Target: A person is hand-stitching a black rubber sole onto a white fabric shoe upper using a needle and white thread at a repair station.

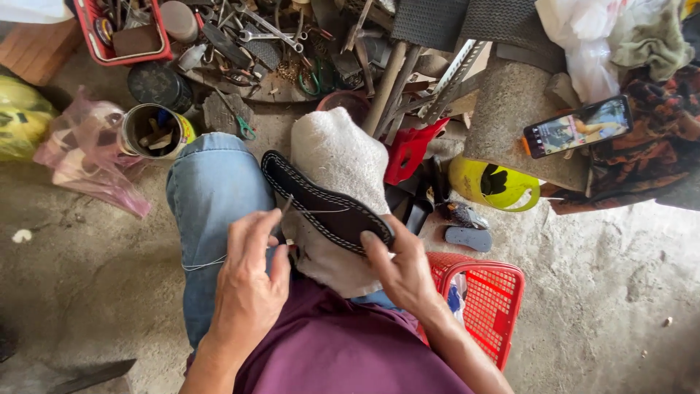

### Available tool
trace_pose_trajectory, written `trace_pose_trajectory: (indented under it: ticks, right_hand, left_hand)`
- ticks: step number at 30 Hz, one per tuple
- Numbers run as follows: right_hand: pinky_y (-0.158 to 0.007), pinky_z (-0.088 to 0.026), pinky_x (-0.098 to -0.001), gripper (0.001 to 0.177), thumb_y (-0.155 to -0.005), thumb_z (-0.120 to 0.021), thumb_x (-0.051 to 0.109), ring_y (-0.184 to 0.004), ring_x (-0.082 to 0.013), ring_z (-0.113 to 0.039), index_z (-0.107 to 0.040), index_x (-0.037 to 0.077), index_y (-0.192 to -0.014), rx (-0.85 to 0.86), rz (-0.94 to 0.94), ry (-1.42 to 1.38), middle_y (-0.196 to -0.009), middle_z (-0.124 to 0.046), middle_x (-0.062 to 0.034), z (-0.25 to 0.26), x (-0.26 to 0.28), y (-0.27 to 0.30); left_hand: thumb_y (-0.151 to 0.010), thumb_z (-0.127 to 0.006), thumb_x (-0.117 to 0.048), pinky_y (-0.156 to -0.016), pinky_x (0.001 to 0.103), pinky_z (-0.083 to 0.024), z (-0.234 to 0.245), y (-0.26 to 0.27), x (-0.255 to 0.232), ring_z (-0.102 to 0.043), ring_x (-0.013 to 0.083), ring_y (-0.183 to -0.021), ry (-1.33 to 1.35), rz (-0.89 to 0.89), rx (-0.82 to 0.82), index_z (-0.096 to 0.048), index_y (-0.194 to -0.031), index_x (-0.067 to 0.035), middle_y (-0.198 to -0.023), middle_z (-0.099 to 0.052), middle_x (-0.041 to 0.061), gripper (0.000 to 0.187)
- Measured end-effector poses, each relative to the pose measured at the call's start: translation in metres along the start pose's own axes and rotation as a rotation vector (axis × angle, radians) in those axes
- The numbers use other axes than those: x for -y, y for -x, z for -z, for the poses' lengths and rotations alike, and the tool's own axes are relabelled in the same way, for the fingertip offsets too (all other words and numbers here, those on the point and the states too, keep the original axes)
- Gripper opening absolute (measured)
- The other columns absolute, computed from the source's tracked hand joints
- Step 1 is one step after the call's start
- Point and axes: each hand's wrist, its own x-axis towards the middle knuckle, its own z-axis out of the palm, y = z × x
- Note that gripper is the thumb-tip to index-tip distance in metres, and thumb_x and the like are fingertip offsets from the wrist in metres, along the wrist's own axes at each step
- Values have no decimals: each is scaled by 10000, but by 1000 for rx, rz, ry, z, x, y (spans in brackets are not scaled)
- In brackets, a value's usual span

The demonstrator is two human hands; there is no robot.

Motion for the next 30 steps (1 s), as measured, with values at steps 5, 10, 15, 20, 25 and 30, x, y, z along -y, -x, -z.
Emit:
trace_pose_trajectory:
  ticks: [5,10,15,20,25,30]
  right_hand:
    - [-608,-541,-281,239,-989,-590,258,-636,-153,-667,-653,31,-950,35,-163,-334,-705,-699,-87,9,-6,-6]
    - [-629,-533,-275,288,-982,-597,320,-641,-164,-670,-674,46,-939,83,-295,-336,-695,-683,-88,14,-4,-14]
    - [-600,-523,-253,294,-992,-604,320,-600,-140,-676,-674,59,-878,80,-264,-300,-641,-702,-84,14,-7,-15]
    - [-590,-531,-256,305,-999,-597,308,-584,-141,-664,-662,48,-854,75,-263,-332,-627,-705,-96,13,-7,-14]
    - [-578,-533,-251,297,-1000,-599,298,-579,-139,-664,-663,42,-864,76,-256,-352,-632,-709,-99,12,-10,-14]
    - [-563,-538,-253,294,-996,-601,300,-577,-142,-675,-665,39,-875,67,-268,-331,-645,-717,-104,12,-9,-13]
  left_hand:
    - [-1039,-564,-124,-803,300,-647,9,8,-7,-687,183,-850,87,-85,10,-536,-1447,-90,-1127,-626,102,410]
    - [-1022,-671,-187,-465,208,-637,-3,3,-23,-524,87,-495,35,-180,119,-428,-1544,-160,-797,-562,-42,576]
    - [-998,-597,-103,-472,404,-525,-12,-7,-31,-654,253,-635,-97,-196,169,-606,-1435,-177,-870,-557,7,443]
    - [-1001,-599,-77,-457,383,-515,-11,-11,-33,-639,235,-615,-91,-215,169,-601,-1438,-154,-867,-557,3,444]
    - [-994,-598,-73,-460,396,-512,-10,-14,-34,-634,251,-618,-99,-217,181,-601,-1435,-151,-867,-556,11,447]
    - [-990,-592,-76,-493,410,-526,-8,-15,-37,-640,266,-634,-91,-208,197,-608,-1427,-137,-873,-569,25,441]
